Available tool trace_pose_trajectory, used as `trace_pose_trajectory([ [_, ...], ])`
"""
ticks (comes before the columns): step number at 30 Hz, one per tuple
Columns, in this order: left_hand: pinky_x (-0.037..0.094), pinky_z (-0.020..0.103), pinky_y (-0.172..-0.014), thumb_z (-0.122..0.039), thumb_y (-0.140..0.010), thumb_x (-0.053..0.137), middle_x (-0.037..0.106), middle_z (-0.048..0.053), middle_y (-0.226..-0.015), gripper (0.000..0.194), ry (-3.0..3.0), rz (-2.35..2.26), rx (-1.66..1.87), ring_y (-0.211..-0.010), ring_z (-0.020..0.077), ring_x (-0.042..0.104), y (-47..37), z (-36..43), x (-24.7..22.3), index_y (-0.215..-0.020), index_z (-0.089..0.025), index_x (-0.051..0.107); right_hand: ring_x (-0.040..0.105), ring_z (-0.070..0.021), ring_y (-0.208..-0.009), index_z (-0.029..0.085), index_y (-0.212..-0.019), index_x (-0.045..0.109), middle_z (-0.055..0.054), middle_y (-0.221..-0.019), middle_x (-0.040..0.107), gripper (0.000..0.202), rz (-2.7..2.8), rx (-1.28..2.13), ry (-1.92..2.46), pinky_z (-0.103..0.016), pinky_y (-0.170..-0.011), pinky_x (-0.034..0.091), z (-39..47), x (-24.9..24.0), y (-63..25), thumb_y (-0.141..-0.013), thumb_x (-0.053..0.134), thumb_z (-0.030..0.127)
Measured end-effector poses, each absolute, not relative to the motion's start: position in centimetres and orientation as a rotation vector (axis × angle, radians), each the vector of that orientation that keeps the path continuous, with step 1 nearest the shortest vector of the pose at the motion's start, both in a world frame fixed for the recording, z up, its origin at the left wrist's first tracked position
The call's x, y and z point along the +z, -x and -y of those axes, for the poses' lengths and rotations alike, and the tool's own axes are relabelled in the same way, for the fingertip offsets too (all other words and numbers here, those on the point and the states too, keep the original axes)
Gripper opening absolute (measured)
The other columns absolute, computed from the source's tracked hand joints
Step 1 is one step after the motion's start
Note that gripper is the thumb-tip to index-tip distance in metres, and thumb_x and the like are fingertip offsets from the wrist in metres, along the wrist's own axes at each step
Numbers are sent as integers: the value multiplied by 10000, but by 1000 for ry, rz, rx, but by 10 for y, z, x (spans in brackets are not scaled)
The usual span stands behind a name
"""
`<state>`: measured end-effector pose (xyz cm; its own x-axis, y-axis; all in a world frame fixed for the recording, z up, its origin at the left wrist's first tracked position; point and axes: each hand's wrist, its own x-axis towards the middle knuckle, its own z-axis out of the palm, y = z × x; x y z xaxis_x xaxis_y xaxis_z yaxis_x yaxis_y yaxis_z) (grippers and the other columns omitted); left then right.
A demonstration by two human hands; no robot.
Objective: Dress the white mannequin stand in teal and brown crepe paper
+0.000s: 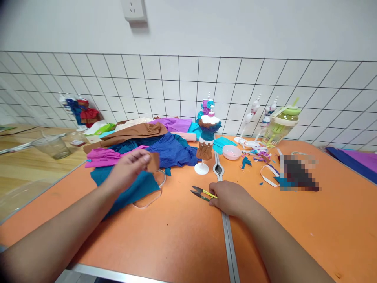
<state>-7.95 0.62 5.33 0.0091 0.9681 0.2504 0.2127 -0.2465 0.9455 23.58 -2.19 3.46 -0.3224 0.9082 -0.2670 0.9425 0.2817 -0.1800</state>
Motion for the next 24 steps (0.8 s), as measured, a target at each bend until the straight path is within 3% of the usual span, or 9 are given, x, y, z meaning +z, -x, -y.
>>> trace_pose_trajectory([
  [4,450,232,-622,-456,-730,719,560,-37,-681,398,-1322,-1012,912,-597,93,524,31,24,26,-989,-181,595,626,-242,-756,242,-897,663,-56,-885,696,276,-2413,-332,-1928,-282,-536,284,22,39,-237,-760,665,482],
  [8,469,260,-689,-466,-730,714,626,-6,-758,429,-1242,-937,755,-690,123,594,15,34,9,-1010,-178,563,612,-180,-733,238,-899,651,-37,-872,682,238,-2698,-260,-2045,-277,-575,331,28,48,-223,-866,552,452],
  [13,387,236,-579,-310,-808,592,580,-34,-645,274,-1594,-1171,723,-598,123,539,19,27,7,-1038,-169,544,601,-161,-804,239,-892,654,-19,-867,655,144,-3049,-432,-1483,-261,-657,369,39,36,-195,-874,582,363],
  [18,444,268,-636,-217,-823,529,649,9,-761,275,-1900,-1306,531,-712,169,619,31,21,7,-1095,-183,539,615,-176,-873,214,-930,665,-30,-930,661,116,-2869,-450,-1411,-262,-682,371,40,17,-178,-892,568,265],
  [21,463,343,-807,-150,-790,546,652,80,-1033,401,-2304,-1454,535,-970,234,610,38,25,16,-1188,-194,536,622,-163,-847,206,-894,671,-26,-905,660,184,-2844,-392,-1370,-258,-674,370,40,16,-175,-932,491,216],
  [24,438,338,-899,-157,-856,497,620,91,-1117,263,-2618,-1251,539,-1064,225,567,37,34,28,-1088,-189,616,627,-162,-847,211,-899,672,-24,-895,659,203,-2841,-334,-1360,-257,-671,370,41,18,-176,-944,474,221],
])
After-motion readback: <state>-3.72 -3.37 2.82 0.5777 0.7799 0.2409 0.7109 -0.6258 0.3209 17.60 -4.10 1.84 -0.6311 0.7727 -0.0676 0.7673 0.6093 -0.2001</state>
